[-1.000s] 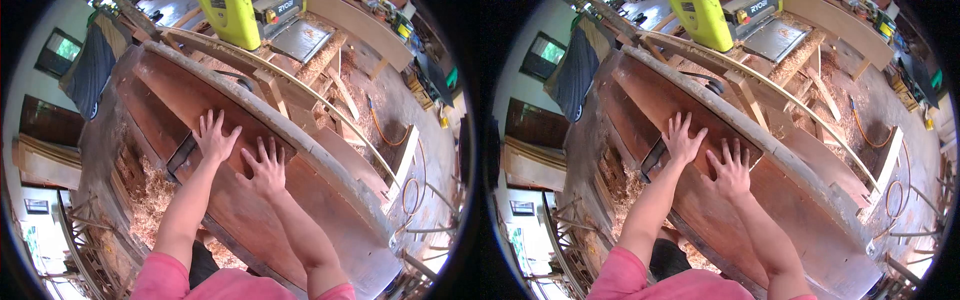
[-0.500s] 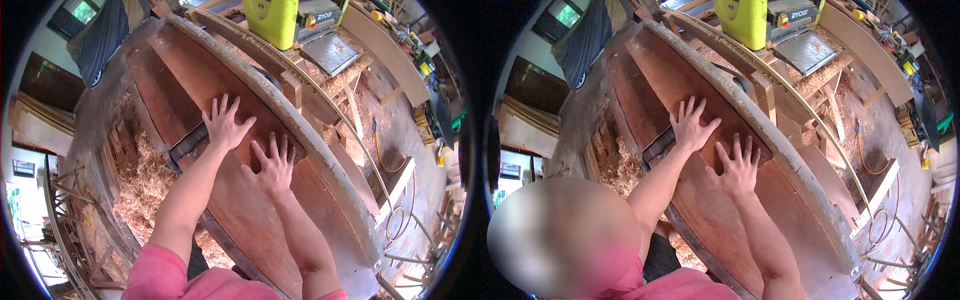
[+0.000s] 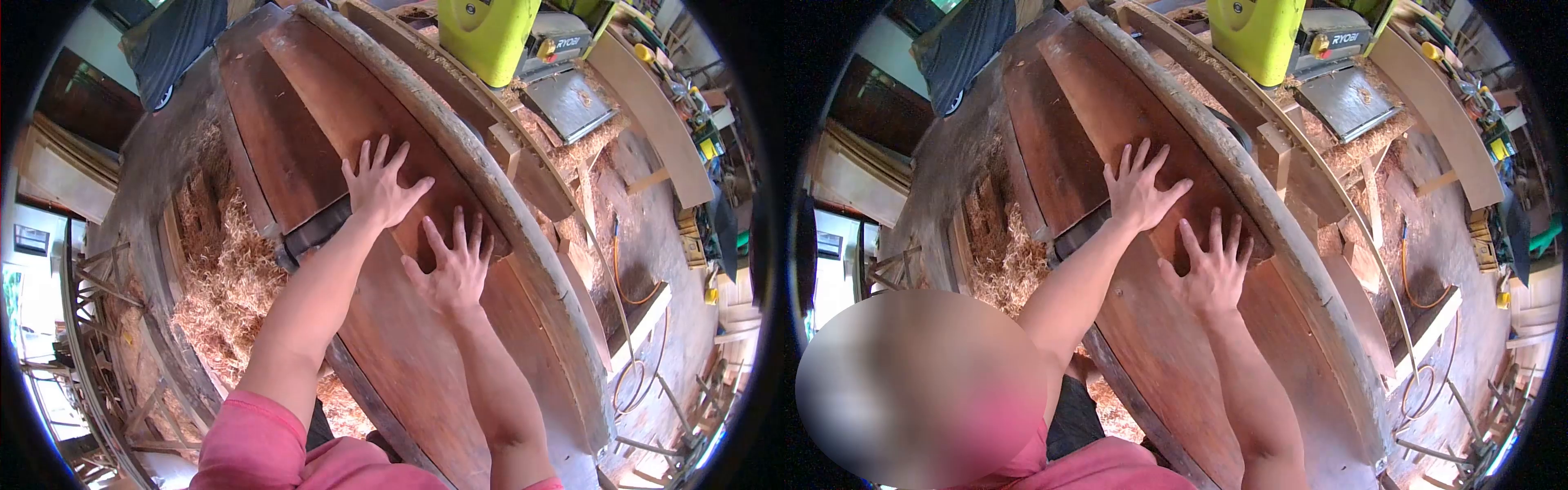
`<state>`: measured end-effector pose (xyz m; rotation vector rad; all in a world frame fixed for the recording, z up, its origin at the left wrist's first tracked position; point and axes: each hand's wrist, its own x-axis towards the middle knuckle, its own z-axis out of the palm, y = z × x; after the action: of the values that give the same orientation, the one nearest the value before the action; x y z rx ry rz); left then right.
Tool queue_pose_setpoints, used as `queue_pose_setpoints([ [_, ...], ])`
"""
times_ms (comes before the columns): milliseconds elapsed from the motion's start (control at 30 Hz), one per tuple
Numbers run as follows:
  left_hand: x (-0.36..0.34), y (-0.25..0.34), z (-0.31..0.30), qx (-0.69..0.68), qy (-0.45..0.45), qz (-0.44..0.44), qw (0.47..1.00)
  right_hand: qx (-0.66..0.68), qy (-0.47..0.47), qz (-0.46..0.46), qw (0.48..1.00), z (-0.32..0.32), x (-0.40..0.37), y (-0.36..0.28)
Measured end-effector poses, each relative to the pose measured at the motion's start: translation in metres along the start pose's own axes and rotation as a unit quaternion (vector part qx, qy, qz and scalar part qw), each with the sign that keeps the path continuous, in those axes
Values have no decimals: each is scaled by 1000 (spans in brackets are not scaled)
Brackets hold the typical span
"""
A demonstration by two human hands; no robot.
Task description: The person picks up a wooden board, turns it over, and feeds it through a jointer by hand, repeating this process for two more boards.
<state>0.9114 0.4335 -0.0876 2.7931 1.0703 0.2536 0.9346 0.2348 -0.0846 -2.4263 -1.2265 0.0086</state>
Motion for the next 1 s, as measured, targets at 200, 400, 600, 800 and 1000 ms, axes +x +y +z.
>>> queue_pose_setpoints([
  [200, 14, -15, 4, -1, 33, 15, 999, -10, 12, -5, 1000, 11, 16, -8],
  [400, 29, -28, 4, -13, 24, 4, 1000, -17, 34, -11, 999, 18, 33, -16],
  [600, 41, -43, 14, -73, 87, 3, 994, -42, 46, -25, 998, 26, 53, -28],
  [800, -99, -25, -21, -395, 37, 87, 914, -77, 54, -32, 995, 51, 70, -24],
  [1000, -337, -32, 4, -239, -107, 134, 956, -64, 44, -23, 997, 44, 85, -45],
])
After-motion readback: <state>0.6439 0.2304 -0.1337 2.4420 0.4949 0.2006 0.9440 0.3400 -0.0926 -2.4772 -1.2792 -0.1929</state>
